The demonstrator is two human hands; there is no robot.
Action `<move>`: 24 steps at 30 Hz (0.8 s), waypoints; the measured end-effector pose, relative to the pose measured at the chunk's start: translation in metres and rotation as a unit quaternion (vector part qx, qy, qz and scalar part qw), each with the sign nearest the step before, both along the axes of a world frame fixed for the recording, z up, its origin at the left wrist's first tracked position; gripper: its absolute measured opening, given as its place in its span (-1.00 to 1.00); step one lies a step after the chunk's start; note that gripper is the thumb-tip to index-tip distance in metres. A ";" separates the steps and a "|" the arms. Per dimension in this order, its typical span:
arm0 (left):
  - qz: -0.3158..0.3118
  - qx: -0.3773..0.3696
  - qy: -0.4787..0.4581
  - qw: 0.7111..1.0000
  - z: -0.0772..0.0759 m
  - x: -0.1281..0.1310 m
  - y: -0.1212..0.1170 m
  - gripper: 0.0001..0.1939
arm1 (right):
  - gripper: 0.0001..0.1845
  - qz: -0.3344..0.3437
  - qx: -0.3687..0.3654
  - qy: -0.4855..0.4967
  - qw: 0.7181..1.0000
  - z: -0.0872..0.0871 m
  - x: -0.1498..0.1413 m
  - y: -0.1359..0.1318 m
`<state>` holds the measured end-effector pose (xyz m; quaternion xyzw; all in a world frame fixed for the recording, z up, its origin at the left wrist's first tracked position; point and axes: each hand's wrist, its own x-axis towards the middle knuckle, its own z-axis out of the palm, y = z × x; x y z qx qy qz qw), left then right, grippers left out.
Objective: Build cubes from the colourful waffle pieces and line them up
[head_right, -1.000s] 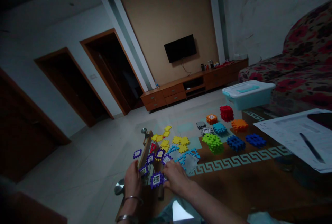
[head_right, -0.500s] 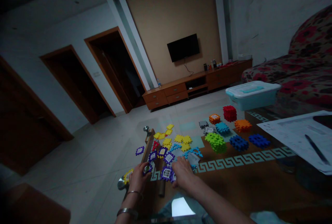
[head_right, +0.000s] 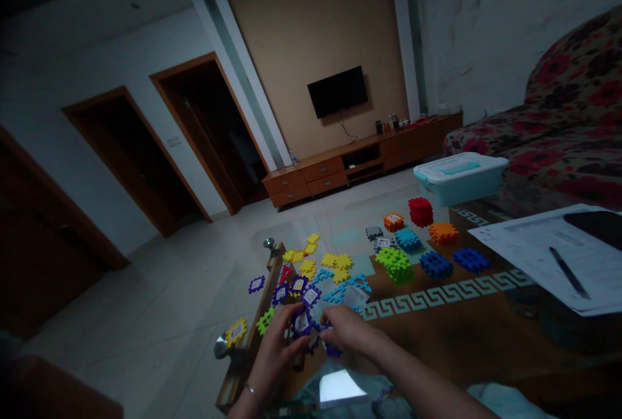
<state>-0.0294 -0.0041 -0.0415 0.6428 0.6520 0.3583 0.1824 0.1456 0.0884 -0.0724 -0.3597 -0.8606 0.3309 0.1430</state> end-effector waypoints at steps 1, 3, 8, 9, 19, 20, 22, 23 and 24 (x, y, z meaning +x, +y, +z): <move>-0.029 -0.015 0.003 0.999 -0.002 0.004 0.000 -0.46 | -0.79 0.002 -0.012 -0.010 1.000 0.002 0.001 0.001; -0.081 -0.055 0.025 0.995 -0.004 0.008 0.001 -0.39 | -0.76 0.008 -0.027 -0.032 0.999 0.005 0.002 0.002; -0.092 -0.089 0.069 0.989 -0.004 0.003 0.002 -0.37 | -0.64 -0.023 -0.016 -0.019 0.999 0.007 0.009 0.005; -0.076 -0.083 0.067 0.991 -0.003 0.002 0.002 -0.37 | -0.58 -0.025 -0.018 -0.016 0.999 0.006 0.012 0.005; 0.074 -0.187 0.181 0.963 0.004 0.033 -0.004 -0.35 | -0.62 -0.066 -0.030 0.033 0.997 0.019 0.020 0.004; 0.080 -0.200 0.195 0.957 0.005 0.037 -0.004 -0.30 | -0.66 -0.069 -0.033 0.042 0.996 0.021 0.020 0.004; 0.087 -0.216 0.204 0.951 0.007 0.041 -0.004 -0.22 | -0.74 -0.062 -0.039 0.073 0.995 0.024 0.019 0.004; 0.089 -0.220 0.197 0.951 0.008 0.042 -0.004 -0.19 | -0.76 -0.056 -0.043 0.091 0.993 0.025 0.017 0.004; 0.085 -0.220 0.182 0.955 0.008 0.043 -0.003 -0.17 | -0.78 -0.049 -0.049 0.108 0.992 0.025 0.015 0.004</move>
